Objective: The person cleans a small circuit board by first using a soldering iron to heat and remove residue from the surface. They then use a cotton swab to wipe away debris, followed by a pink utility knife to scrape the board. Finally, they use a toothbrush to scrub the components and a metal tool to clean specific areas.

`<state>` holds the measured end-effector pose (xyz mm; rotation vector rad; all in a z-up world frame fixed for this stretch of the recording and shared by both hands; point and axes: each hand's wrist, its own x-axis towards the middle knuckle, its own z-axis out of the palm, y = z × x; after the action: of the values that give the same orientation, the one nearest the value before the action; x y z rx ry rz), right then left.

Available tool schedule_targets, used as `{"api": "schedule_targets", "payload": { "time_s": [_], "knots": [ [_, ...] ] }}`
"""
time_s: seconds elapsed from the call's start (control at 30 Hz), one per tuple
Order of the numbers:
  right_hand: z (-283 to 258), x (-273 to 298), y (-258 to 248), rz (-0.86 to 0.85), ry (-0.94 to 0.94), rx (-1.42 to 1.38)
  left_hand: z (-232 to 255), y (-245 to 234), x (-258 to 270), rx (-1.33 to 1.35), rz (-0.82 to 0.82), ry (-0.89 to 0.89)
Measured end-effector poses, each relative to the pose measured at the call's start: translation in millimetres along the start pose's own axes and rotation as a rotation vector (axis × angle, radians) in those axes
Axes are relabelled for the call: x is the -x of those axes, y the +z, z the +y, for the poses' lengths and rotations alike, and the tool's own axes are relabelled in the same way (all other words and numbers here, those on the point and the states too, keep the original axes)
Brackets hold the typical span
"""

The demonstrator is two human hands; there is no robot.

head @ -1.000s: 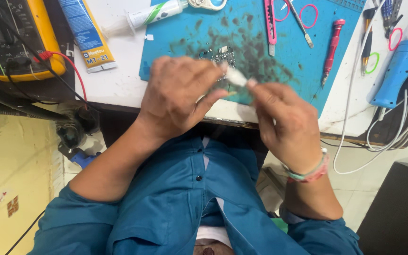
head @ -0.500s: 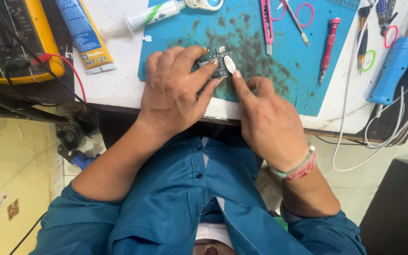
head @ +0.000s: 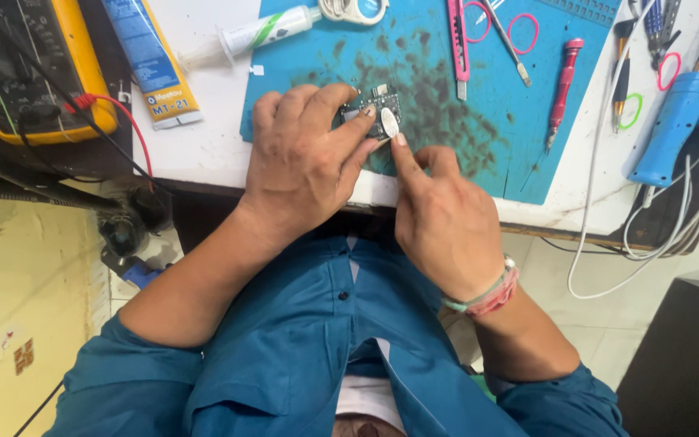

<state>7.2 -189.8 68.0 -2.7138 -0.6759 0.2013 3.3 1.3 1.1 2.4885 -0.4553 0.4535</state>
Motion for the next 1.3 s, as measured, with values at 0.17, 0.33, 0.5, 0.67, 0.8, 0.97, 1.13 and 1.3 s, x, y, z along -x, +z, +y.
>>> {"api": "schedule_targets", "payload": {
  "time_s": [0.17, 0.33, 0.5, 0.67, 0.8, 0.97, 1.13, 1.3],
  "knots": [
    [-1.6, 6.2, -0.1, 0.008, 0.013, -0.008, 5.3, -0.4, 3.1, -0.024, -0.012, 0.002],
    [0.8, 2.6, 2.2, 0.073, 0.020, -0.039, 1.2, 0.1, 0.1, -0.016, -0.003, -0.007],
    [1.1, 2.5, 4.3, 0.033, 0.069, -0.019, -0.7, 1.5, -3.0, -0.015, 0.011, 0.006],
    [3.4, 7.3, 7.7, 0.053, 0.055, -0.050, 6.0, -1.1, 3.0, -0.012, -0.003, 0.004],
    [8.2, -0.6, 8.6, 0.050, 0.040, -0.062, -0.5, -1.7, -3.7, 0.000, -0.015, -0.010],
    [-2.3, 7.4, 7.2, 0.010, 0.077, -0.028, 1.5, 3.0, 4.8, 0.009, -0.012, -0.007],
    [-5.1, -8.6, 1.2, 0.067, 0.024, -0.073, 0.3, 0.8, 3.2, 0.004, -0.024, -0.006],
    [5.0, 7.5, -20.5, -0.050, 0.025, -0.087, 0.9, -4.4, -6.3, 0.034, -0.013, -0.001]
  ]
}}
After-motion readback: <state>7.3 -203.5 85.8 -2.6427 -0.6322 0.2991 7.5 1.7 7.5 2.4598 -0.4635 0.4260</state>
